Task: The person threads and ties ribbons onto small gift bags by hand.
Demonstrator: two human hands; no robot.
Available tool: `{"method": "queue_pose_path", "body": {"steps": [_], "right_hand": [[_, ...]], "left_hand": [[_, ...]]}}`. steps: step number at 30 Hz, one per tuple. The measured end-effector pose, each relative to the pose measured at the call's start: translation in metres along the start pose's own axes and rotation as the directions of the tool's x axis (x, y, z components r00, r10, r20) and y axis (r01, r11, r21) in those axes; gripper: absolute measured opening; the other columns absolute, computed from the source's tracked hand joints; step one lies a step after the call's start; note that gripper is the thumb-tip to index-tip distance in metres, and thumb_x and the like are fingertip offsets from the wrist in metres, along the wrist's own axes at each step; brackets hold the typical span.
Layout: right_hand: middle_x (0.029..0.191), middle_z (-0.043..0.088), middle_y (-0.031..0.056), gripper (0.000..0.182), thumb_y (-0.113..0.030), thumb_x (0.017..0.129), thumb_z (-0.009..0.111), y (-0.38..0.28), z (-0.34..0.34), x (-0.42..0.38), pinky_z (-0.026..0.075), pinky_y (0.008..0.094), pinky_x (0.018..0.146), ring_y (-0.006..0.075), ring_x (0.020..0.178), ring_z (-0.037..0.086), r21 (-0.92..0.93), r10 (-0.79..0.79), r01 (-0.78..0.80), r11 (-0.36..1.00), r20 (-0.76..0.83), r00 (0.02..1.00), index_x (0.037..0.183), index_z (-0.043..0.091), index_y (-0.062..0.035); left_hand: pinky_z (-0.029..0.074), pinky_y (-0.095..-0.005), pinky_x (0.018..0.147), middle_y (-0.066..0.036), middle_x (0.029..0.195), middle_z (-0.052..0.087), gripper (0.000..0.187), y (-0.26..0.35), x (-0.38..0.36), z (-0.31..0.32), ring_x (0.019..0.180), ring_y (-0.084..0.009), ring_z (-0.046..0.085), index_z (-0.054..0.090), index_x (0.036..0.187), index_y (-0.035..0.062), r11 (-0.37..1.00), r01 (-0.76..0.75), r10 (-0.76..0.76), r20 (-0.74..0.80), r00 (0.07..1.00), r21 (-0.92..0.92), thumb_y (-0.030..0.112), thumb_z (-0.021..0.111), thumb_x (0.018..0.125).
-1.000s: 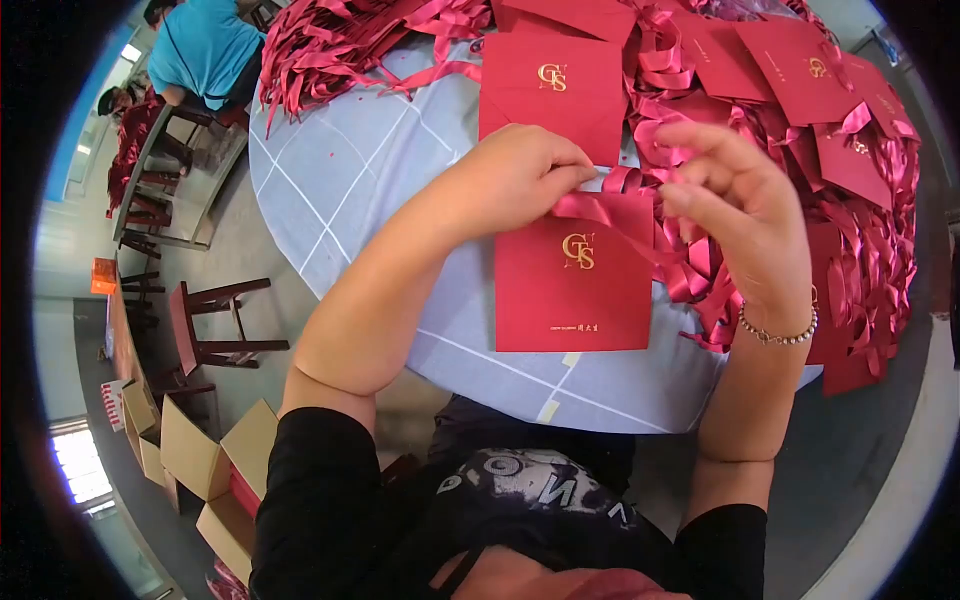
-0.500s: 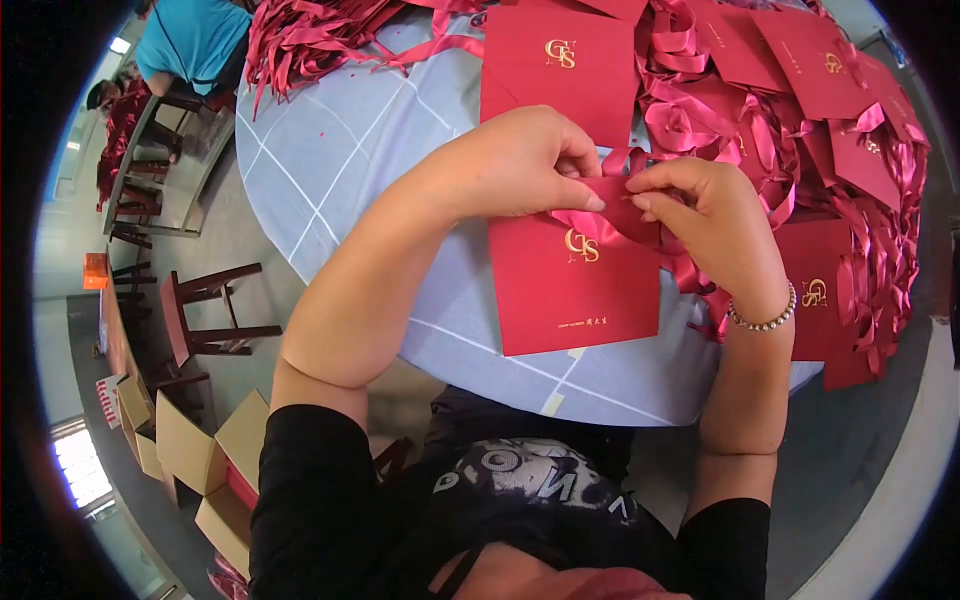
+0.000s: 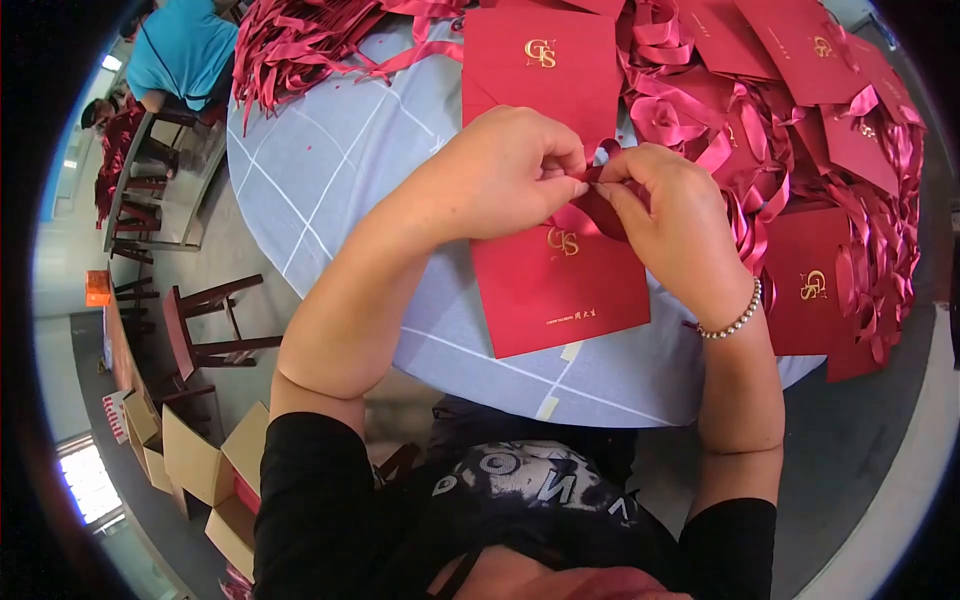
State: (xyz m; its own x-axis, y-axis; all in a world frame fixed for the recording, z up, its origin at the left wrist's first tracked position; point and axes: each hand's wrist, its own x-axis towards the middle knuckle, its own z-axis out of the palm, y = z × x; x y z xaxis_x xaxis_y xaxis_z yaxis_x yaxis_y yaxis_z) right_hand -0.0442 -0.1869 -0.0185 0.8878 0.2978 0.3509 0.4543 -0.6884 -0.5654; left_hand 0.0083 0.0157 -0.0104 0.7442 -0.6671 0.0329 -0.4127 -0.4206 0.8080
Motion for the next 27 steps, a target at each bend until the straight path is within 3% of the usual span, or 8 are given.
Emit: {"method": "queue_pose_path", "body": {"steps": [6,10,15,18,19,21,24,27], "right_hand": [[0.080,0.062,0.0180,0.006,-0.005,0.084,0.063,-0.017,0.011,-0.008,0.052,0.0458,0.068,0.0392,0.075,0.063,-0.261,-0.058,0.036,0.965,-0.078,0.995,0.083,0.060,-0.0006],[0.080,0.062,0.0190,0.007,-0.007,0.082,0.064,-0.005,0.008,-0.005,0.052,0.0471,0.067,0.0398,0.075,0.063,-0.073,0.045,-0.047,0.996,-0.036,0.998,0.083,0.061,-0.0004],[0.080,0.063,0.0202,0.009,-0.006,0.079,0.066,0.003,0.009,-0.003,0.052,0.0472,0.067,0.0398,0.076,0.064,0.079,0.164,-0.169,0.983,0.062,0.984,0.082,0.062,0.0007],[0.081,0.066,0.0202,0.008,-0.005,0.078,0.067,-0.013,0.015,-0.006,0.052,0.0463,0.067,0.0387,0.077,0.066,-0.176,0.059,-0.072,0.982,-0.080,0.995,0.083,0.064,0.0014],[0.081,0.066,0.0202,0.008,-0.005,0.078,0.067,-0.014,0.015,-0.006,0.052,0.0459,0.068,0.0382,0.078,0.066,-0.169,0.062,-0.075,0.983,-0.081,0.995,0.083,0.064,0.0015],[0.082,0.068,0.0203,0.009,-0.006,0.078,0.069,-0.015,0.015,-0.006,0.052,0.0451,0.068,0.0372,0.079,0.067,-0.154,0.072,-0.085,0.984,-0.087,0.994,0.083,0.065,0.0016],[0.083,0.068,0.0202,0.011,-0.008,0.080,0.070,-0.006,0.001,-0.004,0.053,0.0444,0.068,0.0371,0.079,0.067,0.075,0.094,-0.093,0.993,-0.008,0.996,0.085,0.066,0.0009],[0.083,0.068,0.0199,0.011,-0.009,0.081,0.071,-0.013,-0.017,-0.003,0.053,0.0445,0.068,0.0375,0.078,0.067,0.019,0.176,-0.178,0.984,0.083,0.981,0.085,0.067,0.0003]], "left_hand": [[0.043,-0.0260,0.058,-0.003,0.071,0.062,0.007,-0.004,-0.001,0.005,0.064,-0.0081,0.054,0.066,0.089,-0.0040,0.994,-0.106,0.105,-0.043,0.994,-0.034,0.001,0.069,0.085],[0.042,-0.0258,0.057,-0.003,0.071,0.061,0.005,0.000,-0.001,0.006,0.064,-0.0083,0.053,0.065,0.088,-0.0037,0.997,0.004,-0.006,-0.016,1.000,-0.075,0.000,0.068,0.085],[0.043,-0.0257,0.057,-0.004,0.071,0.062,0.006,-0.001,0.001,0.006,0.064,-0.0084,0.053,0.066,0.087,-0.0035,0.998,-0.061,0.061,-0.001,0.998,0.028,0.000,0.069,0.084],[0.043,-0.0250,0.057,-0.003,0.071,0.063,0.006,-0.008,0.003,0.006,0.064,-0.0078,0.054,0.066,0.087,-0.0032,0.983,-0.170,0.171,-0.020,0.985,0.074,0.001,0.070,0.084],[0.044,-0.0247,0.058,-0.003,0.072,0.063,0.007,-0.010,0.004,0.007,0.065,-0.0076,0.054,0.066,0.087,-0.0030,0.975,-0.207,0.210,-0.031,0.977,0.078,0.001,0.070,0.084],[0.044,-0.0240,0.058,-0.003,0.072,0.064,0.007,-0.008,0.002,0.005,0.065,-0.0071,0.055,0.067,0.087,-0.0028,0.992,-0.120,0.121,-0.041,0.992,0.028,0.002,0.071,0.084],[0.044,-0.0231,0.058,-0.002,0.072,0.065,0.008,-0.004,-0.002,0.003,0.065,-0.0064,0.054,0.067,0.088,-0.0025,0.998,-0.061,0.063,-0.070,0.996,0.034,0.003,0.072,0.084],[0.043,-0.0232,0.057,-0.002,0.071,0.064,0.010,-0.001,-0.003,0.000,0.064,-0.0063,0.054,0.068,0.088,-0.0026,1.000,0.027,-0.027,-0.047,0.999,0.013,0.004,0.073,0.083]]}}
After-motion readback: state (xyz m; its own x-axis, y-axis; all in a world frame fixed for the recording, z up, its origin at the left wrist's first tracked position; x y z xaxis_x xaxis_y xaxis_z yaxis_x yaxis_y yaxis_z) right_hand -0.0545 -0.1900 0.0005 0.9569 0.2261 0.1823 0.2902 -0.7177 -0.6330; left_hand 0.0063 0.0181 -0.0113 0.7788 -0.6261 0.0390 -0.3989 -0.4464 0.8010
